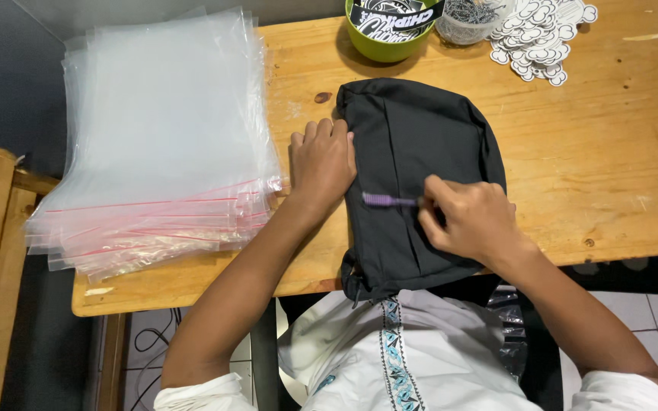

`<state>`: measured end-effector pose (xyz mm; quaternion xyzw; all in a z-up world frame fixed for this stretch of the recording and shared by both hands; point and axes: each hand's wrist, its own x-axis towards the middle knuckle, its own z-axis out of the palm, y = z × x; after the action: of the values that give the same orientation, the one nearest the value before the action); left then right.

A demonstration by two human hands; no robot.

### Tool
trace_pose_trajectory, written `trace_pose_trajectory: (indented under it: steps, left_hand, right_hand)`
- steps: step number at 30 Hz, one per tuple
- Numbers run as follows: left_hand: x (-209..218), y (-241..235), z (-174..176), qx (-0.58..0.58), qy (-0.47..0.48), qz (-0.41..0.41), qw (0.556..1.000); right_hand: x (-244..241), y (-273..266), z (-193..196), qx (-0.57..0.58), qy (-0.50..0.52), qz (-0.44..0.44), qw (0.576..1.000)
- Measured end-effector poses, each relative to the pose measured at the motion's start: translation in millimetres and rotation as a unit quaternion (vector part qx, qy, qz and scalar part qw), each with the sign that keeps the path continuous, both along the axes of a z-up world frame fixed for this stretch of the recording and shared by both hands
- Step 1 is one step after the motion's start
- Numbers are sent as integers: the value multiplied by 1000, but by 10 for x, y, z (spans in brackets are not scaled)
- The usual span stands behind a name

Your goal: The person cleans a black bag using a purple toothbrush, scrubbing the surface and zipper area. They then attach a sticker to the bag using a small chain.

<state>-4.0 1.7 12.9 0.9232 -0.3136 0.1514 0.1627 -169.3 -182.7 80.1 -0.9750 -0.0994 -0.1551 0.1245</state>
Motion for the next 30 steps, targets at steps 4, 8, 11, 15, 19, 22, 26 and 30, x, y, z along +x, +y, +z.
trace_pose_trajectory:
  steps: [4,8,11,15,19,22,26,30]
  left_hand:
    - [9,-54,-84,16,-62,35,997]
    - [-1,-55,-61,23,-33,30,999]
    - [-11,-32,-15,9,-12,14,1000]
    - [4,-23,-39,2,8,3,1000]
    - [9,-24,-44,-3,9,3,1000]
    - [10,-17,-13,-7,20,0,1000]
    - [4,-8,-20,-12,21,-1,1000]
    - [4,3,-31,1,15,-6,1000]
  right_hand:
    - [-204,-260,416,50,319,23,946]
    - [-115,-240,447,114,221,-22,968]
    - [-41,-94,368,65,234,-14,970]
    - [-232,-113,639,117,480,171,852]
    - [-146,-160,801,158,447,82,877]
    - [153,-125,809,121,301,-21,946]
    - [690,-198,402,26,182,-58,981]
    - [1226,-584,13,-60,36,-52,996]
